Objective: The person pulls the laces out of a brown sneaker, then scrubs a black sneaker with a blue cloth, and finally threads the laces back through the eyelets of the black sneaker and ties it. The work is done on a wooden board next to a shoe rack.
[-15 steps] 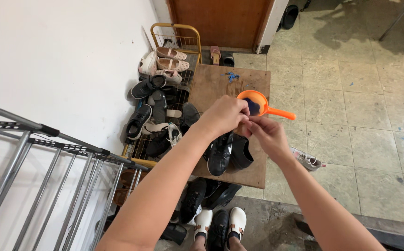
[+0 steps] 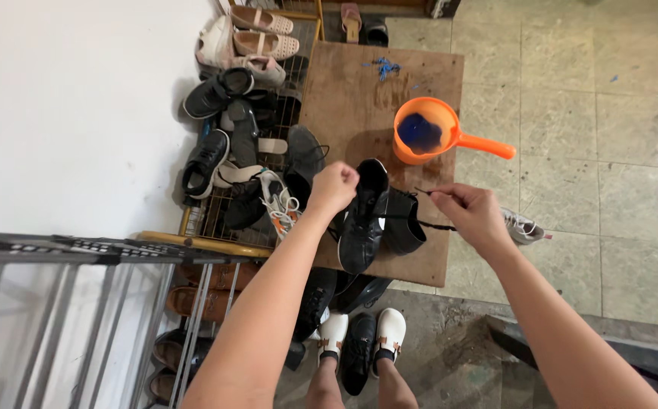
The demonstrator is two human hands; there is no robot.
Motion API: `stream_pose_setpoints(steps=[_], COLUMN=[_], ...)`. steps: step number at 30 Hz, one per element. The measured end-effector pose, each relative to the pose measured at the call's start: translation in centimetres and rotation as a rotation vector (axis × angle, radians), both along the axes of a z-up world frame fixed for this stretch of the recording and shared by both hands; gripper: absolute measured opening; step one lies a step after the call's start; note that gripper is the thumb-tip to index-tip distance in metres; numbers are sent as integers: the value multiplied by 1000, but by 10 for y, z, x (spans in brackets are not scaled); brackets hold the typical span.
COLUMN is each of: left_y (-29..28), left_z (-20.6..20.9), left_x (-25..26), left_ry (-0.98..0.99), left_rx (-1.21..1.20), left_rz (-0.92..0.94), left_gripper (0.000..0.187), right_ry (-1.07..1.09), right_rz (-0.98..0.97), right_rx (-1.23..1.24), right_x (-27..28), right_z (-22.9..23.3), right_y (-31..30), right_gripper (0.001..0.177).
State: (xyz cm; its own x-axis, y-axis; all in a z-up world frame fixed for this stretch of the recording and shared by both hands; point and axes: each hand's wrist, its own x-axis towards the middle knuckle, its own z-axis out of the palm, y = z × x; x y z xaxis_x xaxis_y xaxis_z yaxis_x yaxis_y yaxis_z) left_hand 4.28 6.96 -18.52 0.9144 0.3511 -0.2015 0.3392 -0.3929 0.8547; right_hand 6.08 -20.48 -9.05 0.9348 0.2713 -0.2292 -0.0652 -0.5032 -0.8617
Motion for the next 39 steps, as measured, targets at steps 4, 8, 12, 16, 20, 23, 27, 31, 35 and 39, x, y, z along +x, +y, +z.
stream_pose_setpoints(steps=[4,8,12,16,20,23,27,31,35,39], left_y=[3,-6,-7,12,23,24,22,21,18,12], left_z=[-92,-116,-116,-119,-126,-132,-132,-120,-108,-104], left_x=[-14,-9,0,2,0,-2,-3,-2,-2,-3], left_ry=[33,193,284,303,283,310,307,328,320,309], left_rx=[104,21,142,-9,-364,-409,-450,-407,-357,-340], left_rz=[67,112,102,2,-7,25,27,18,5,4], left_gripper=[20,41,48,35,23,20,21,22,26,29], right_ry=[86,151,328,281,158,99,158,-108,-225,63], right_rz=[17,-43,-144,-125,-82,-56,-17,54,99,22], right_rx=[123,239,269,224,146,141,13,-69,-31,-43], right_x=[4,-3,-13,-18,-19,-20,-22,-19,-10,-5], right_z=[-61,-111,-155,-185,-204,-212,-215,-210,-208,-212], right_y=[25,65,95,105,109,111,107,107,105,102], right_gripper=[22,22,25,24,21,20,18,16,14,14])
